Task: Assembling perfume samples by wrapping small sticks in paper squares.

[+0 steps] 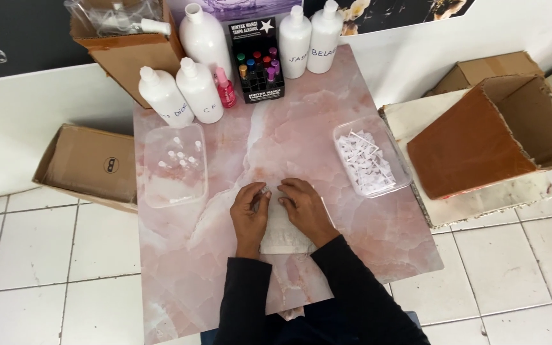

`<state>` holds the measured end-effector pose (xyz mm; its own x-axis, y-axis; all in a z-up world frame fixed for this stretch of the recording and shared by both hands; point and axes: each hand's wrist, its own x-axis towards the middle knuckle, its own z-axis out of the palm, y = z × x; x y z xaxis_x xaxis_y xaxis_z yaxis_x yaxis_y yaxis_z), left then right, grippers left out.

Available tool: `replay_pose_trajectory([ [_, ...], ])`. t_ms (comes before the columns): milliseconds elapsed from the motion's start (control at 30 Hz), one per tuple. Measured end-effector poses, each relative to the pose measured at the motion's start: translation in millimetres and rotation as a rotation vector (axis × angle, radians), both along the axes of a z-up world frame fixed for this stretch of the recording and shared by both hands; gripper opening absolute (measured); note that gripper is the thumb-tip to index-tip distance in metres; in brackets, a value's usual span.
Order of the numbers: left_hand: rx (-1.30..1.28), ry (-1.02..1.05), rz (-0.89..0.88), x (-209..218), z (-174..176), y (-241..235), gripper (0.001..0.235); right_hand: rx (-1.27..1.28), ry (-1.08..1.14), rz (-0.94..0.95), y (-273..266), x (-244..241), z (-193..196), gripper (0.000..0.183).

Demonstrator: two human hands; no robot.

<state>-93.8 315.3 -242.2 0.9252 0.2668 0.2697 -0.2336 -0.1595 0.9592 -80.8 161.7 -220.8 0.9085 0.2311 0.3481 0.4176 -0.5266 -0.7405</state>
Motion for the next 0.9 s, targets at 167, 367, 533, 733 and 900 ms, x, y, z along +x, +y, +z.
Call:
replay_pose_trajectory([
  [167,-0.01,0.003,0.058,13,-8,3,0.02,-0.279,0.036,-0.03,4,15,-9,0.029],
  [367,-0.055,0.009,0.058,13,-5,5,0.02,-0.587,0.274,-0.044,7,45,2,0.032],
  [533,-0.097,-0.011,0.061,5,1,5,0.019,-0.637,0.537,0.004,-7,47,18,0.046],
  [733,-0.291,0.081,0.017,-2,7,-2,0.024,0.419,0.788,-0.049,0,19,55,0.017],
  [900,-0.319,0.147,0.054,-3,3,-2,0.02,0.877,0.769,-0.173,16,3,23,0.045],
])
